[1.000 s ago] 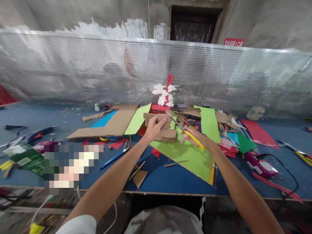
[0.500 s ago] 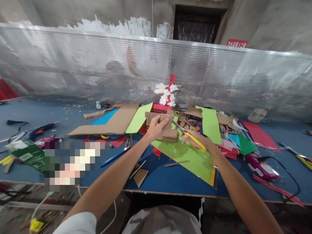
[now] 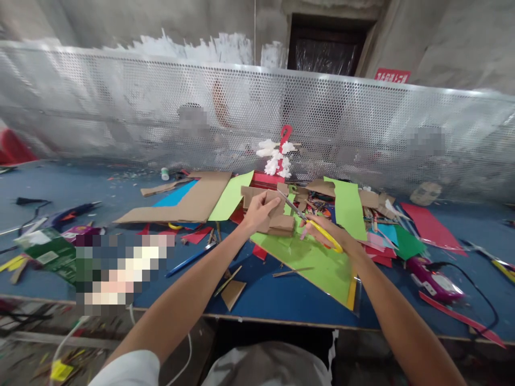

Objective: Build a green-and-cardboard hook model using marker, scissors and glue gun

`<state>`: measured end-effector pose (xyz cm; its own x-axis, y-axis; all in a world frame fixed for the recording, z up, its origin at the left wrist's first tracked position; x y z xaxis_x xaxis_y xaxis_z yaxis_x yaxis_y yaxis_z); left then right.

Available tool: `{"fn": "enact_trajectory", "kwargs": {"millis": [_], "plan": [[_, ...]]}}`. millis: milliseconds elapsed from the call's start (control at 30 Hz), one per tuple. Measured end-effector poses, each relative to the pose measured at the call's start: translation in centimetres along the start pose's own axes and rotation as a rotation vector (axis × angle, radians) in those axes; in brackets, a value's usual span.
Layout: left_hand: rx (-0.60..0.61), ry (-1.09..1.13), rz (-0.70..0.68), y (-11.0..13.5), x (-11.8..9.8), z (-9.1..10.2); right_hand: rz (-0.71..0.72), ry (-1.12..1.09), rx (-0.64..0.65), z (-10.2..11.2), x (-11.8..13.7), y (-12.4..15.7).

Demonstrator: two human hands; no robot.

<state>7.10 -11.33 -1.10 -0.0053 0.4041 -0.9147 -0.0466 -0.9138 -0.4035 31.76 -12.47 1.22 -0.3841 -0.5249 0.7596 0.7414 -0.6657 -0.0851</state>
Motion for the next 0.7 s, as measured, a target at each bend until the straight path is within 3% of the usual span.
{"fn": "enact_trajectory", "kwargs": {"millis": [100,233,467,700], "plan": [[0.005,0.019,-0.002,-0.1,0.1,0.0,-0.018,0.055,0.079,0.1,-0.2,-0.1],[0.009,0.043,0.01,-0.2,0.3,0.0,-0.013,0.07,0.084,0.1,-0.1,-0.1],[0.013,0.059,0.012,-0.2,0.5,0.0,-0.018,0.053,0.065,-0.2,0.0,0.0],[0.047,0.088,0.005,-0.3,0.5,0.2,-0.063,0.126,-0.035,-1.0,-0.6,-0.6]]}}
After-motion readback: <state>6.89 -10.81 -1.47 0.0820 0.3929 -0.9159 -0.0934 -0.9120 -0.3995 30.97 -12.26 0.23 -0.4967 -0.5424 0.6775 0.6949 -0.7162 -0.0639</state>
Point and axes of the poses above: each hand's wrist, its own y-axis away from the middle knuckle, its own z-axis out of the back of the hand, x = y × z, the point moved 1 cm from there along -y, towards the middle knuckle, and after that the axes turned 9 degrees about x, right-handed, at the moved point
